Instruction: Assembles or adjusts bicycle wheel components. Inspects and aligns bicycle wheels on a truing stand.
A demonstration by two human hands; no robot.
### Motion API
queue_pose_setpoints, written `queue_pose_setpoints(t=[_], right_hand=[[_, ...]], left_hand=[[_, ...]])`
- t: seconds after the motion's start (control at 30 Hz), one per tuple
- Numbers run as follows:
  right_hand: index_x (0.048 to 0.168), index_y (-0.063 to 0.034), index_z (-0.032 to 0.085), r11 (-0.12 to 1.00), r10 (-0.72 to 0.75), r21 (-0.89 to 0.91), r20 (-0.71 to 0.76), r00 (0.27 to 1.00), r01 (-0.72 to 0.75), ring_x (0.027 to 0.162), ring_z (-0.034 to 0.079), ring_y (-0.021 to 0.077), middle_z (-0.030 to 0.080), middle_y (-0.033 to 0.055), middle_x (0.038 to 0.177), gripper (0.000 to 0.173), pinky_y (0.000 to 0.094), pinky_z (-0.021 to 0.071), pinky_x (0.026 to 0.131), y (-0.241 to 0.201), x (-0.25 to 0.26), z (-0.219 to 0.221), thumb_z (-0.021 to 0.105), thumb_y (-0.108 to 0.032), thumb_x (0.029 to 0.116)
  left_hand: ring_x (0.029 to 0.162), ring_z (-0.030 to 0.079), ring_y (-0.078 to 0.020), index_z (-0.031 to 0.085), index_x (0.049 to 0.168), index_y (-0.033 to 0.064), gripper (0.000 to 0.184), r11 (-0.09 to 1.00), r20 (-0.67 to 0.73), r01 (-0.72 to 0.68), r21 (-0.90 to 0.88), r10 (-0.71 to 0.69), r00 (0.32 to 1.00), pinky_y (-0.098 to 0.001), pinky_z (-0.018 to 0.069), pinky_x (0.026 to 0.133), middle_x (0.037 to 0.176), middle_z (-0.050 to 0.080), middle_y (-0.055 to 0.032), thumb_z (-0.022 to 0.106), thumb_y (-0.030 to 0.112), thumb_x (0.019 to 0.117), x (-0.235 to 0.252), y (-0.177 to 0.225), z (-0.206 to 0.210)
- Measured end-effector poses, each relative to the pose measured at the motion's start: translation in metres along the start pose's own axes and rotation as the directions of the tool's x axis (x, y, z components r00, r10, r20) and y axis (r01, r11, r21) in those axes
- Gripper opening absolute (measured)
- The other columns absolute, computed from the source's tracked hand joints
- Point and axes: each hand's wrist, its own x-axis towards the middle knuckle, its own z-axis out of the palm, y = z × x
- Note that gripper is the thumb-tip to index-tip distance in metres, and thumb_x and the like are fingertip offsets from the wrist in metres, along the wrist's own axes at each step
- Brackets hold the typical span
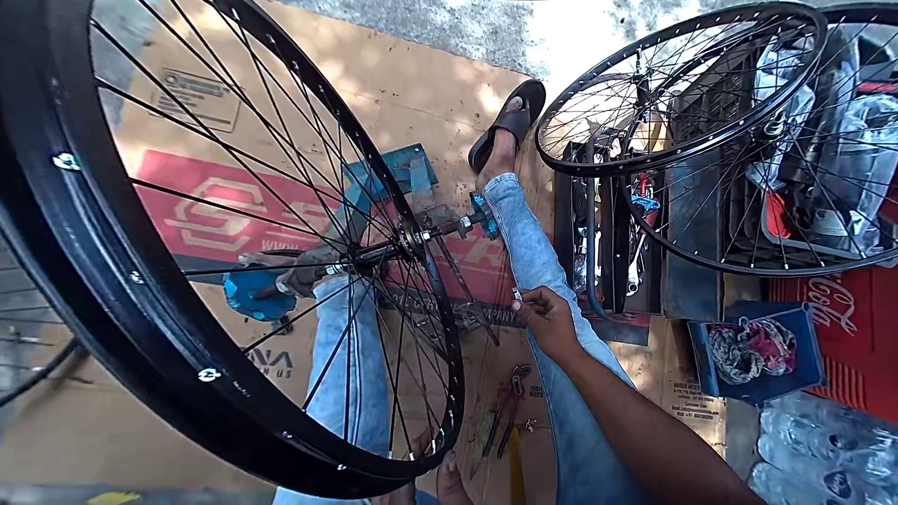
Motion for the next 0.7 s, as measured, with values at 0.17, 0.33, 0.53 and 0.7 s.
queue_pose_setpoints(t=[0.17,0.33,0.53,0.7], right_hand=[[0.107,-0.0011,0.068,1.0,-0.015,0.013,0.005,1.0,0.014,0.064,0.067,0.0134,0.073,0.0084,0.088,0.018,0.0284,0.0594,0.062,0.001,0.001,0.0,0.073,-0.013,0.094],[0.106,-0.0011,0.068,1.0,-0.006,0.022,0.003,1.0,0.006,0.066,0.067,0.0142,0.073,0.0092,0.089,0.018,0.029,0.0599,0.063,0.0,0.001,-0.001,0.073,-0.013,0.0941],[0.106,-0.0024,0.068,0.999,0.032,0.004,-0.011,0.999,-0.031,0.068,0.068,0.014,0.073,0.0087,0.097,0.016,0.0302,0.0604,0.065,-0.005,0.0,0.002,0.073,-0.013,0.0942],[0.106,-0.0011,0.068,0.999,0.031,0.029,0.0,1.0,-0.031,0.066,0.068,0.0135,0.073,0.0089,0.091,0.018,0.0288,0.0596,0.064,-0.002,0.003,0.0,0.073,-0.013,0.0939]], left_hand=[[0.112,0.069,-0.0253,0.075,0.105,-0.0079,0.033,0.958,0.091,-0.026,0.287,0.0,0.996,-0.0413,0.0376,0.113,0.106,0.076,-0.0183,0.071,0.022,0.0907,-0.008,-0.02,0.008],[0.128,0.053,-0.0498,0.04,0.147,-0.0135,0.099,0.916,0.265,0.195,0.352,-0.297,0.917,-0.0612,0.0374,0.11,0.142,0.052,-0.0338,0.083,0.044,0.0781,-0.004,-0.026,0.016],[0.134,0.049,-0.0391,0.024,0.145,-0.0214,0.104,0.966,0.147,0.241,0.097,-0.254,0.956,-0.039,0.0415,0.111,0.147,0.036,-0.0439,0.083,0.031,0.0773,-0.011,-0.018,0.017],[0.109,0.064,-0.021,0.064,0.114,-0.0149,0.046,0.981,0.1,0.088,0.172,-0.106,0.989,-0.0344,0.0457,0.103,0.11,0.07,-0.0235,0.064,0.027,0.0964,-0.013,-0.029,0.024]])
